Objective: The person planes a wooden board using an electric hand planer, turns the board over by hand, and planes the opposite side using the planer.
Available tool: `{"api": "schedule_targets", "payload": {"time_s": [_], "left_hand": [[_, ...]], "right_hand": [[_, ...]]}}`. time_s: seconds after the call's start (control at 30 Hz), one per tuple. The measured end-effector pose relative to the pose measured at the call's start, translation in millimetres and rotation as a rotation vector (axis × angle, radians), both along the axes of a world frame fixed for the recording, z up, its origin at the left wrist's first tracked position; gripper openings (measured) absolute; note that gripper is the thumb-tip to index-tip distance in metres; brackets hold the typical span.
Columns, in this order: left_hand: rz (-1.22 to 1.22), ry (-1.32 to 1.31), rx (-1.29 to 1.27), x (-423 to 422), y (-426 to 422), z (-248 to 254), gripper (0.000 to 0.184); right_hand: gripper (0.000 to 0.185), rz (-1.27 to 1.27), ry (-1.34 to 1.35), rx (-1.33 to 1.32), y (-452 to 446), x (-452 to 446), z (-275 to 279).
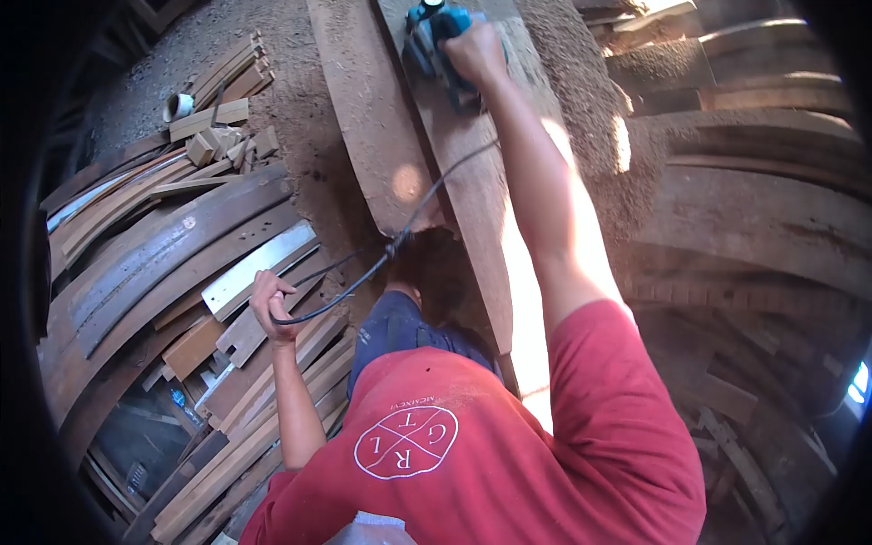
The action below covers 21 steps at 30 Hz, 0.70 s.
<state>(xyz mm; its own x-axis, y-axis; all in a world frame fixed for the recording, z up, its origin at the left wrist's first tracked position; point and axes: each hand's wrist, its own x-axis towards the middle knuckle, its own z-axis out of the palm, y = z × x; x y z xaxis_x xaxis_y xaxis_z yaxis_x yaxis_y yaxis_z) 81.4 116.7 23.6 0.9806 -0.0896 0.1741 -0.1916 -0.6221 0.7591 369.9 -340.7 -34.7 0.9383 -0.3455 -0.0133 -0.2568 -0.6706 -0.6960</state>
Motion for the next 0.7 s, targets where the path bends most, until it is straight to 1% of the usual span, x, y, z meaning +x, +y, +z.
{"api": "schedule_targets", "payload": {"time_s": [0.03, 0.1, 0.13, 0.17, 0.23, 0.27, 0.3, 0.33, 0.37, 0.4, 0.43, 0.5, 0.57, 0.63, 0.7], "left_hand": [[0.006, -0.022, 0.007, -9, 3, -3, 0.034], [-0.009, -0.036, -0.046, -26, -1, -8, 0.033], [-0.017, -0.046, -0.092, -35, -2, -8, 0.033], [-0.028, -0.043, -0.079, -44, -5, -5, 0.033], [-0.035, 0.039, -0.093, -61, -18, -2, 0.031], [-0.067, 0.011, -0.107, -69, -19, -10, 0.030], [-0.074, 0.010, -0.099, -76, -24, -7, 0.030], [-0.132, 0.026, -0.066, -81, -30, -3, 0.028], [-0.190, 0.040, -0.033, -84, -36, 0, 0.027], [-0.298, 0.000, 0.083, -88, -39, -1, 0.024], [-0.306, -0.001, 0.084, -94, -45, -2, 0.024], [-0.415, 0.076, 0.017, -103, -61, -4, 0.022], [-0.415, 0.087, -0.017, -104, -67, -4, 0.023], [-0.351, 0.094, -0.054, -102, -67, 0, 0.024], [-0.319, 0.069, -0.080, -96, -60, 1, 0.023]], "right_hand": [[0.039, 0.025, 0.057, 0.051, 8, -50, 16], [0.033, 0.066, -0.018, 0.130, 18, -151, 30], [0.036, 0.052, 0.011, 0.058, 25, -209, 37], [0.039, -0.096, 0.212, -0.006, 35, -271, 36], [0.030, -0.143, 0.096, 0.089, 20, -436, -55], [0.023, -0.010, 0.051, -0.080, 29, -498, -10], [0.021, 0.108, -0.012, -0.256, 40, -557, 40], [0.026, -0.132, 0.442, 0.027, 53, -569, 92], [0.036, -0.375, 0.933, 0.187, 66, -581, 144], [0.036, -0.383, 0.931, 0.196, 76, -619, 120], [0.037, -0.425, 0.584, 0.008, 89, -668, 72], [0.038, -0.463, 0.227, -0.180, 90, -687, 53], [0.035, -0.313, 0.368, 0.176, 74, -641, 70], [0.034, -0.199, 0.666, 0.145, 68, -595, 54], [0.035, -0.231, 0.452, 0.058, 81, -542, 40]]}}
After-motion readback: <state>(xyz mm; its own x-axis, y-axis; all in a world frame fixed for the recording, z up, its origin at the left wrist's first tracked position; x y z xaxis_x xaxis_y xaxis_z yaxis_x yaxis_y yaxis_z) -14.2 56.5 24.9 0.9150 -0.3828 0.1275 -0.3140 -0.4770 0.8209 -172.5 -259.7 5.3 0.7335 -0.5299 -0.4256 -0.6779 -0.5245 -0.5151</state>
